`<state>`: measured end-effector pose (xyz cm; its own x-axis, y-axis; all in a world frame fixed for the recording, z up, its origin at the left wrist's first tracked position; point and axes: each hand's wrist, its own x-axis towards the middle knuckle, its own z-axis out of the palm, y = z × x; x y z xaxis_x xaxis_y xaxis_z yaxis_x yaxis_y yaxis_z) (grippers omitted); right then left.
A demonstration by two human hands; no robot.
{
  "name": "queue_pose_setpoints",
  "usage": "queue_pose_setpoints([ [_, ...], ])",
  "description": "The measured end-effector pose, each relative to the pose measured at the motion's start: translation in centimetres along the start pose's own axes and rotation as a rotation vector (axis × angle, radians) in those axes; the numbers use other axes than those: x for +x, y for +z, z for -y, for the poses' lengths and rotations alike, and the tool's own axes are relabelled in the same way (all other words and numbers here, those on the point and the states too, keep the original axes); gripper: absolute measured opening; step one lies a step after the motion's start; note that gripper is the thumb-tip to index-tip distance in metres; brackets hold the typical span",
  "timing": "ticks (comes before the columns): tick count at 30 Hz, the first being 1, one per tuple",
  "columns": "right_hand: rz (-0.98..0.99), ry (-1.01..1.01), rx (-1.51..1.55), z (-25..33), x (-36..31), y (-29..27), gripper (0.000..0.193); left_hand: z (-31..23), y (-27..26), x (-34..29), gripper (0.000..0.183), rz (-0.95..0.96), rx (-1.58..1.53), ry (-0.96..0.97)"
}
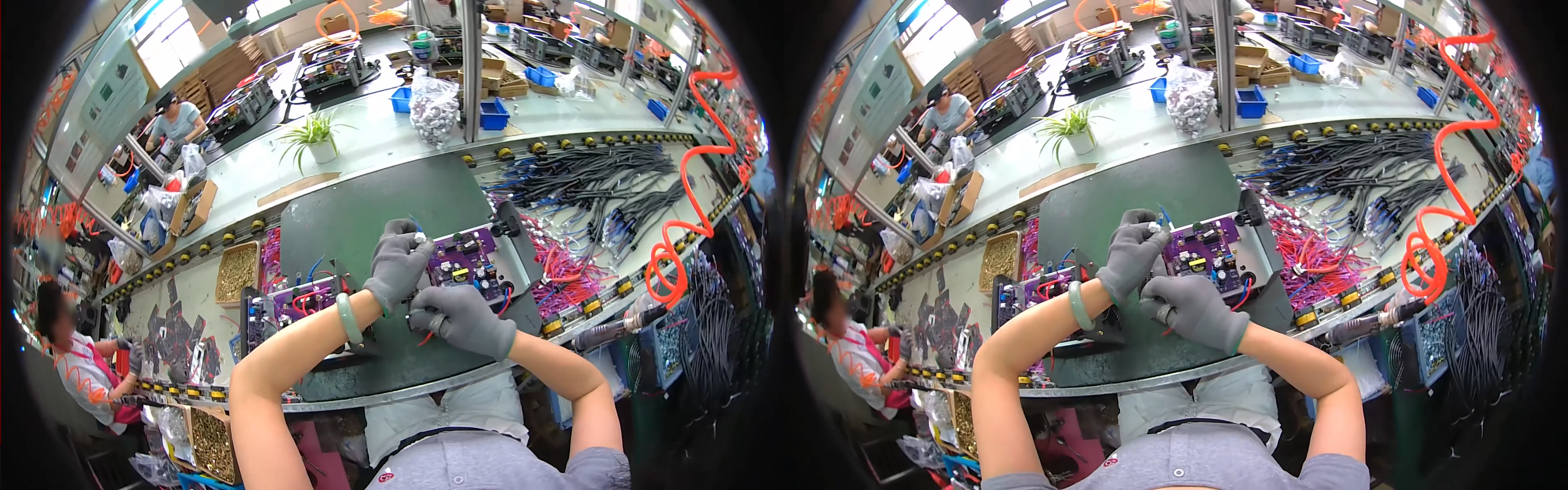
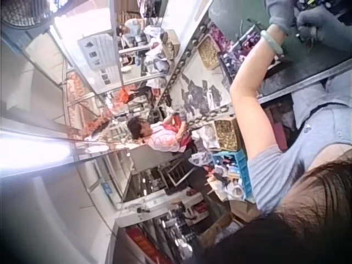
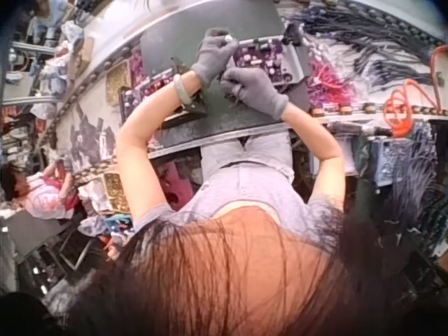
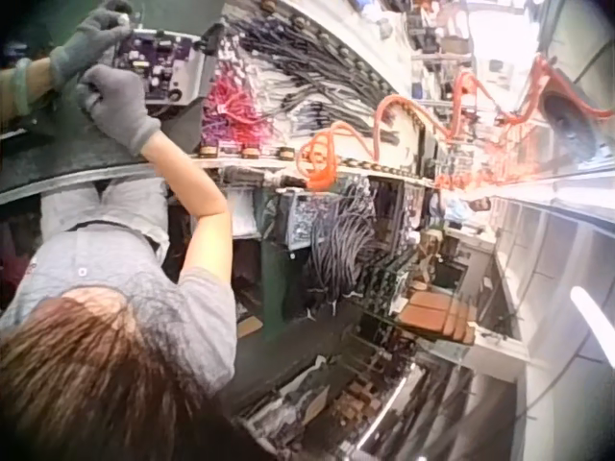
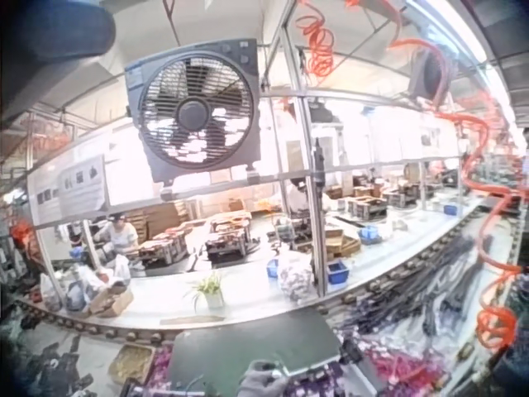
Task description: The person assembles electronic devices on a factory floor. They connect wires to circuit boards, use pliers to strip wire insulation, and use a soldering iron to secure connections. The person also uses a pneumatic screwdriver to fasten components inside the device casing.
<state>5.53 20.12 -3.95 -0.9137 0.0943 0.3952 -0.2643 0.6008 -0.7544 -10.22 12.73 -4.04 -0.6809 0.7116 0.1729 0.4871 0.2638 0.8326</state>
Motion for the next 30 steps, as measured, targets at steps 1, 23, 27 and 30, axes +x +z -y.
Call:
queue_pose_setpoints([
  [1,-0.06,0.014,0.169,0.0,0.1,0.0,0.013,0.2,0.1,0.1,0.028,0.0,0.001,-0.003],
  [23,-0.025,0.215,0.093,-0.1,1.2,-1.4,0.025,0.5,0.3,-0.3,0.027,-0.085,0.112,0.052],
  [27,-0.013,-0.031,-0.042,-1.2,1.9,-1.3,0.021,1.2,-0.4,0.1,0.031,-0.018,0.122,0.114],
  [30,-0.034,-0.191,-0.168,-2.8,2.0,-0.6,0.019,3.1,-0.2,0.9,0.024,0.008,-0.126,0.084],
])
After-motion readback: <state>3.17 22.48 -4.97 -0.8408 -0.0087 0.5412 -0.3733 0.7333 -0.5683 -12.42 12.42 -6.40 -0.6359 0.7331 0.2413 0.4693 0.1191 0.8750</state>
